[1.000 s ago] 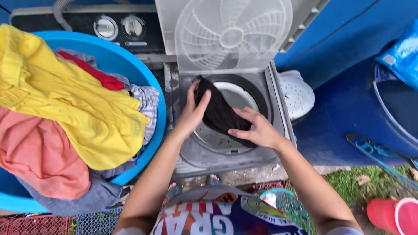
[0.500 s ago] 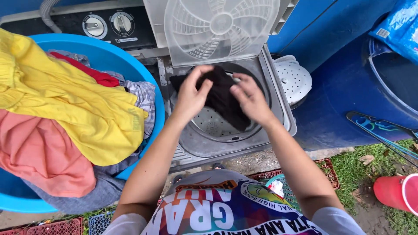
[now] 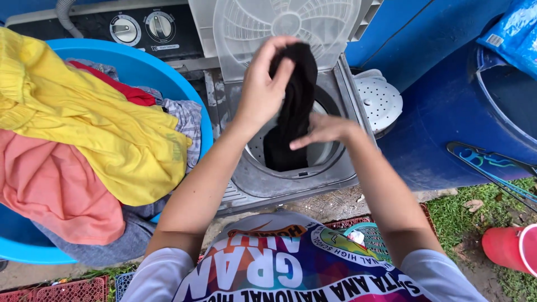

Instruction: The recorder is sorting various clothes from a blue plastic basin and placing them into the wash tub of a small twin-tub portable washing machine.

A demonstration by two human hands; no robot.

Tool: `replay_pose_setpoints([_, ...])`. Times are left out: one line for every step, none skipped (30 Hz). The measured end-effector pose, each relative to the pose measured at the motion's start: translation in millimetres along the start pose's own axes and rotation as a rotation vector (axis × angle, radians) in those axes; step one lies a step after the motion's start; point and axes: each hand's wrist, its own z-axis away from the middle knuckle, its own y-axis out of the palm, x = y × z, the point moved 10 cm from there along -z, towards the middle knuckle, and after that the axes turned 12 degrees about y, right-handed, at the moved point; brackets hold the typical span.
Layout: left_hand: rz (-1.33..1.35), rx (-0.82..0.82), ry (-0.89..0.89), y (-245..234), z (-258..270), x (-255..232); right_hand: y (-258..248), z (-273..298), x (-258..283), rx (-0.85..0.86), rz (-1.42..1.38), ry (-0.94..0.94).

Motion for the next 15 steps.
replay_pose_setpoints([0.000,0.000,-0.001,-3.5,-3.4,3.2,12.4,-14.4,-9.8,0.001,0.000,0.000])
replay_pose_setpoints([0.008,-0.051,0.015,-12.0,-7.1,4.9,25.1,-29.6,-22.6,0.013,-0.041,0.033])
replay_pose_setpoints([0.015,-0.099,0.031,-21.5,-10.5,6.9,39.0,-45.2,-34.1,0.026,-0.084,0.064])
replay_pose_setpoints([0.015,-0.096,0.028,-30.9,-9.5,3.8,54.2,-74.2,-56.7,0.028,-0.087,0.064])
replay_pose_setpoints([-0.030,-0.075,-0.080,-37.4,-9.8,11.8,48.2,-103.0,-81.1,-0.058,-0.423,0.038])
replay_pose_setpoints([-0.075,-0.052,-0.189,-43.8,-8.8,19.6,42.7,-130.6,-110.2,-0.144,-0.758,0.006])
replay_pose_setpoints([-0.074,-0.050,-0.195,-50.3,8.8,37.8,32.3,-113.2,-97.1,-0.139,-0.761,0.010])
replay_pose_setpoints([-0.227,0.048,-0.242,-53.0,28.5,59.7,17.1,-94.2,-79.6,-0.156,-0.818,-0.059])
replay_pose_setpoints([-0.380,0.145,-0.285,-57.2,47.4,82.4,-1.1,-75.8,-61.6,-0.177,-0.872,-0.130])
replay_pose_setpoints([-0.379,0.146,-0.287,-50.6,67.0,92.6,-6.4,-72.3,-56.1,-0.176,-0.872,-0.128])
replay_pose_setpoints([-0.583,0.276,-0.268,-38.5,85.3,103.3,-13.9,-69.9,-54.5,-0.148,-1.055,-0.122])
replay_pose_setpoints([-0.785,0.407,-0.247,-26.6,104.5,114.9,-20.5,-67.6,-52.8,-0.119,-1.237,-0.115])
replay_pose_setpoints([-0.784,0.405,-0.252,-14.9,115.1,103.0,-25.2,-66.9,-49.0,-0.116,-1.234,-0.112])
replay_pose_setpoints([-0.624,0.466,-0.353,4.0,133.1,100.1,-22.0,-68.6,-44.2,0.026,-1.506,-0.109])
replay_pose_setpoints([-0.464,0.524,-0.442,22.9,147.7,96.4,-23.0,-70.6,-35.0,0.176,-1.773,-0.111])
